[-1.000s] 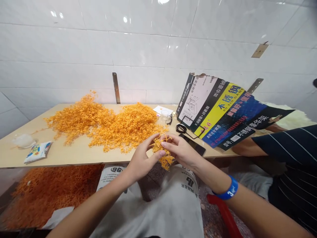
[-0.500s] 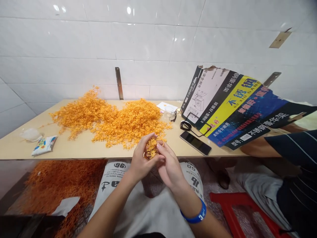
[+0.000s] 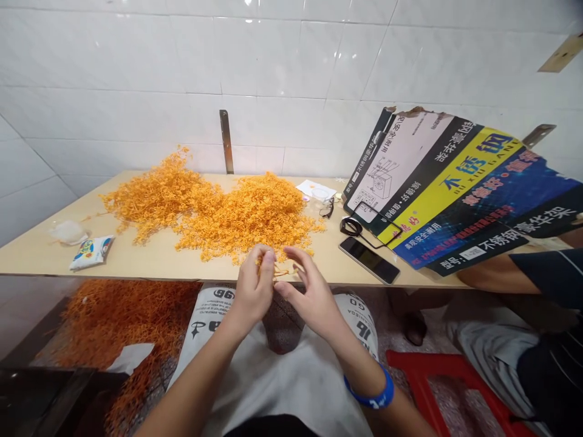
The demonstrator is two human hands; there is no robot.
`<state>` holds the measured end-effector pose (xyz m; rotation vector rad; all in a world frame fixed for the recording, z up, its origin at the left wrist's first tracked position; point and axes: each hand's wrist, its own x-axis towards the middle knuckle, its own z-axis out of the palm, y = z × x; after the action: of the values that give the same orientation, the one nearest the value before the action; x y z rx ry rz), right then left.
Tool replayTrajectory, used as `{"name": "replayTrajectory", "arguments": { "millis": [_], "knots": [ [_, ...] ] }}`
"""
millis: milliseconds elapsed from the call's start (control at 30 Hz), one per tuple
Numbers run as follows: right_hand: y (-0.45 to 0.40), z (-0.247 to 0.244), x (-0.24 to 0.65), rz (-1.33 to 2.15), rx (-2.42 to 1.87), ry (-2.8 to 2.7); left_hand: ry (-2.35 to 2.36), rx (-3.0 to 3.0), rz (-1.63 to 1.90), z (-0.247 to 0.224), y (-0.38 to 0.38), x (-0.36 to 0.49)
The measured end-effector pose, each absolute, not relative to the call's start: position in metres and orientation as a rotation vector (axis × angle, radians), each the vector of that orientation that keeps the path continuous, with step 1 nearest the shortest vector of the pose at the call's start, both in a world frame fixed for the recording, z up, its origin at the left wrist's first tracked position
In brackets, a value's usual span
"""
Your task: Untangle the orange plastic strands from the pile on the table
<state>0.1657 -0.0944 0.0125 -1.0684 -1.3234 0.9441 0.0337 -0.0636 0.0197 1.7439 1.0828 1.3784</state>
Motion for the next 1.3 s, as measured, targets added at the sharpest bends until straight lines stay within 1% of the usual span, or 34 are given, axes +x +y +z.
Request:
{"name": "replayTrajectory", "arguments": {
  "millis": [133,233,300,400,500,600,767,833,900,1000,1100,1167,1300],
  "knots": [
    [-0.079,0.022,0.167,1.389,-0.892,-1.456,1.029,1.994,1.201,0.036,-0.062,0.026],
    [-0.08,0.032,0.172,1.583,-0.949,-1.482,1.041,2.084,1.024,0.048,-0.056,0.015],
    [-0.084,0.037,0.177,1.62,-0.998,-1.615,1.016,2.031,0.959,0.055,-0.052,0.007],
    [-0.089,0.046,0.182,1.355,-1.068,-1.892,0.916,1.9,0.829,0.062,-0.049,-0.002],
    [-0.092,0.051,0.183,1.151,-1.099,-1.935,0.87,1.854,0.73,0.064,-0.049,-0.005],
    [-0.092,0.048,0.179,1.069,-1.127,-1.801,0.937,1.772,0.841,0.058,-0.053,0.0],
    [-0.086,0.026,0.166,0.937,-1.161,-1.688,0.956,1.633,0.969,0.033,-0.061,0.017],
    [-0.083,0.017,0.162,0.781,-1.202,-1.75,1.011,1.714,1.066,0.025,-0.064,0.023],
    [-0.08,0.01,0.161,0.544,-1.234,-1.821,1.106,1.834,1.149,0.019,-0.064,0.026],
    [-0.078,0.004,0.162,0.313,-1.277,-1.839,1.192,1.867,1.166,0.014,-0.062,0.029],
    [-0.077,0.002,0.165,0.222,-1.312,-1.869,1.18,1.745,1.172,0.012,-0.056,0.03],
    [-0.076,0.005,0.168,0.196,-1.256,-1.962,1.096,1.663,1.153,0.013,-0.052,0.027],
    [-0.077,0.019,0.176,0.328,-1.107,-2.158,0.885,1.62,0.941,0.021,-0.048,0.016]
  ]
}}
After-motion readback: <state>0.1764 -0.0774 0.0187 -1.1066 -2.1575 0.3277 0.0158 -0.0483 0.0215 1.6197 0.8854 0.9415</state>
